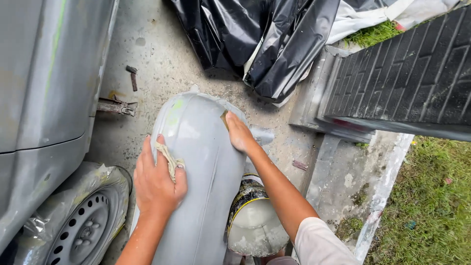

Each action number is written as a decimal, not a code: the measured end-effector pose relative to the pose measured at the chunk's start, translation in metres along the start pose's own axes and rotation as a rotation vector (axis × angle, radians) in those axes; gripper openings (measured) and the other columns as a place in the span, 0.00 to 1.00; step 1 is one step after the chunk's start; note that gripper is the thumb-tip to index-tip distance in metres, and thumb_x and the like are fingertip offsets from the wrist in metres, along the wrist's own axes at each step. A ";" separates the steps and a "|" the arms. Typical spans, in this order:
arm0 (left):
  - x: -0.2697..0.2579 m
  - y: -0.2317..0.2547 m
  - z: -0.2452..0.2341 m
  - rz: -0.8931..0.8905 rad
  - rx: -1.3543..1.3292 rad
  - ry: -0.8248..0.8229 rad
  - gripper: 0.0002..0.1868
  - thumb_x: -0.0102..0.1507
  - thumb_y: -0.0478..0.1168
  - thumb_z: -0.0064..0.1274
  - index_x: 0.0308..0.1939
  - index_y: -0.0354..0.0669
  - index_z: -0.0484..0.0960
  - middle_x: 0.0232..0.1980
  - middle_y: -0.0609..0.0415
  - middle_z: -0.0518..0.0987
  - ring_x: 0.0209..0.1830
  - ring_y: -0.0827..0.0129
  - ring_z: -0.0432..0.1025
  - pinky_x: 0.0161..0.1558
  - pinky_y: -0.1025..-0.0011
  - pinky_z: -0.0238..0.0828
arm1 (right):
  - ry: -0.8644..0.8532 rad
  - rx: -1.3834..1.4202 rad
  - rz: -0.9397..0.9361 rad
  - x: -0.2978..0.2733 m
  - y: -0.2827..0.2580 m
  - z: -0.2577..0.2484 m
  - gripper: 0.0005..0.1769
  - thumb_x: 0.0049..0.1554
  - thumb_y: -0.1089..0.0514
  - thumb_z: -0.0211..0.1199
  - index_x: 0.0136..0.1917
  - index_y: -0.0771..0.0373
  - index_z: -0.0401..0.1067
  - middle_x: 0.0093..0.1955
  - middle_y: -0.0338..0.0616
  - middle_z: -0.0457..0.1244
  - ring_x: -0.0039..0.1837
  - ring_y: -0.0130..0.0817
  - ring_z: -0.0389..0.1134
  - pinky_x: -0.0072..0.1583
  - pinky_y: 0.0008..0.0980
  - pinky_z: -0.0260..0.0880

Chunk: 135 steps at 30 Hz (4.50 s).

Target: The person sands a detached car bumper with a sanding block, dipping the block into a bucket of water and wiping the surface with a cloth. The person then sands a car door panel in a similar manner.

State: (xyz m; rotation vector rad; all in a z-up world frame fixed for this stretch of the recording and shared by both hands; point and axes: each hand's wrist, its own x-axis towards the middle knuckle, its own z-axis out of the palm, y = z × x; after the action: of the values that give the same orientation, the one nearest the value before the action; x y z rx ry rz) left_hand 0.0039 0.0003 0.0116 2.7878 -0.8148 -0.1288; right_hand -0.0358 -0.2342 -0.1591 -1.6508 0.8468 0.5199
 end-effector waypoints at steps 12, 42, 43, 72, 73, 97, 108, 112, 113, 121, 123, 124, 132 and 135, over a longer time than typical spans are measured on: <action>-0.002 0.001 0.004 0.009 -0.020 0.008 0.42 0.59 0.49 0.42 0.77 0.36 0.64 0.76 0.31 0.63 0.65 0.35 0.66 0.57 0.40 0.66 | 0.036 -0.045 0.027 -0.104 -0.025 0.005 0.45 0.62 0.33 0.18 0.84 0.58 0.27 0.89 0.43 0.25 0.88 0.35 0.23 0.82 0.41 0.24; 0.000 0.002 0.001 -0.010 -0.024 -0.012 0.41 0.60 0.48 0.42 0.76 0.34 0.65 0.77 0.32 0.61 0.66 0.35 0.65 0.55 0.38 0.67 | 0.028 0.107 0.218 -0.113 -0.007 0.012 0.48 0.60 0.30 0.22 0.84 0.57 0.22 0.88 0.40 0.21 0.87 0.32 0.17 0.82 0.43 0.24; -0.001 -0.003 -0.001 -0.021 -0.012 -0.016 0.41 0.60 0.48 0.42 0.76 0.34 0.65 0.77 0.32 0.61 0.66 0.35 0.65 0.55 0.38 0.67 | 0.012 0.107 0.218 -0.089 -0.006 0.016 0.48 0.60 0.30 0.22 0.84 0.57 0.22 0.88 0.40 0.21 0.87 0.32 0.17 0.82 0.43 0.24; 0.000 -0.012 0.010 0.078 0.083 0.127 0.42 0.58 0.47 0.47 0.76 0.35 0.70 0.72 0.36 0.67 0.63 0.41 0.71 0.52 0.50 0.72 | 0.179 0.555 0.229 -0.131 -0.038 0.009 0.51 0.68 0.31 0.30 0.83 0.75 0.24 0.85 0.73 0.25 0.85 0.69 0.23 0.79 0.66 0.22; -0.002 -0.008 0.012 0.078 0.084 0.127 0.42 0.58 0.47 0.47 0.76 0.35 0.70 0.72 0.36 0.67 0.63 0.41 0.71 0.52 0.50 0.72 | 0.178 0.556 0.228 -0.136 -0.034 0.006 0.51 0.68 0.31 0.30 0.83 0.75 0.24 0.85 0.73 0.25 0.85 0.69 0.23 0.79 0.66 0.22; 0.000 -0.001 0.006 0.074 -0.002 0.133 0.36 0.63 0.45 0.45 0.75 0.31 0.69 0.73 0.30 0.65 0.55 0.31 0.69 0.47 0.40 0.69 | -0.343 -0.233 0.249 -0.246 0.118 0.038 0.44 0.49 0.78 0.53 0.73 0.47 0.53 0.50 0.56 0.62 0.47 0.46 0.64 0.43 0.45 0.60; -0.005 0.001 0.003 0.053 -0.175 0.288 0.51 0.56 0.44 0.54 0.78 0.27 0.51 0.65 0.28 0.70 0.63 0.36 0.70 0.64 0.50 0.68 | -0.366 -1.275 0.010 -0.146 0.214 0.168 0.29 0.58 0.52 0.63 0.67 0.71 0.71 0.64 0.63 0.65 0.66 0.68 0.64 0.58 0.62 0.67; -0.007 0.004 0.005 0.005 -0.231 0.312 0.56 0.55 0.45 0.55 0.81 0.31 0.44 0.68 0.31 0.67 0.69 0.38 0.67 0.71 0.52 0.64 | -0.347 -1.170 0.018 -0.165 0.192 0.140 0.22 0.55 0.60 0.62 0.62 0.73 0.71 0.57 0.58 0.67 0.61 0.57 0.69 0.53 0.58 0.72; -0.005 0.003 0.005 0.022 -0.247 0.312 0.55 0.53 0.45 0.55 0.80 0.30 0.46 0.69 0.31 0.67 0.70 0.37 0.65 0.71 0.51 0.63 | -0.343 -1.206 -0.001 -0.174 0.174 0.132 0.24 0.56 0.61 0.62 0.65 0.73 0.70 0.60 0.59 0.66 0.62 0.58 0.69 0.52 0.58 0.73; -0.001 -0.001 0.011 0.110 -0.334 0.328 0.53 0.51 0.40 0.55 0.79 0.31 0.53 0.70 0.32 0.65 0.73 0.38 0.61 0.73 0.50 0.59 | -0.313 -1.060 0.194 -0.172 0.202 0.083 0.64 0.38 0.43 0.80 0.80 0.62 0.53 0.65 0.65 0.65 0.67 0.62 0.68 0.56 0.63 0.72; -0.002 -0.005 0.017 0.152 -0.374 0.373 0.52 0.51 0.36 0.55 0.79 0.33 0.55 0.71 0.33 0.65 0.72 0.38 0.62 0.73 0.51 0.59 | -0.419 -0.835 0.160 -0.201 0.188 0.061 0.57 0.36 0.33 0.79 0.73 0.50 0.61 0.61 0.61 0.67 0.63 0.62 0.70 0.57 0.57 0.73; -0.003 -0.005 0.017 0.154 -0.380 0.378 0.52 0.51 0.36 0.55 0.79 0.33 0.55 0.71 0.33 0.65 0.72 0.38 0.62 0.73 0.51 0.59 | -0.412 -0.839 0.163 -0.233 0.148 0.047 0.57 0.36 0.33 0.79 0.73 0.50 0.61 0.61 0.61 0.67 0.63 0.62 0.70 0.57 0.57 0.73; 0.000 -0.007 0.023 0.215 -0.265 0.431 0.43 0.55 0.32 0.50 0.78 0.49 0.67 0.70 0.38 0.67 0.69 0.41 0.66 0.69 0.50 0.64 | -0.279 0.129 0.092 -0.350 0.002 -0.074 0.45 0.53 0.38 0.65 0.78 0.56 0.60 0.66 0.74 0.60 0.52 0.50 0.69 0.49 0.36 0.74; -0.003 -0.012 0.027 0.214 -0.243 0.416 0.35 0.55 0.33 0.49 0.69 0.44 0.77 0.65 0.38 0.71 0.67 0.43 0.67 0.69 0.50 0.64 | -0.155 0.797 0.100 -0.265 0.057 -0.071 0.33 0.61 0.44 0.57 0.77 0.47 0.56 0.44 0.40 0.53 0.36 0.24 0.50 0.37 0.23 0.55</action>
State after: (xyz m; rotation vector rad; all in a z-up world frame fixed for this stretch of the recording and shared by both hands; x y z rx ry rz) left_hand 0.0036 0.0064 -0.0172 2.3624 -0.9081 0.3528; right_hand -0.2563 -0.2398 0.0142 -0.8324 0.8716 0.3081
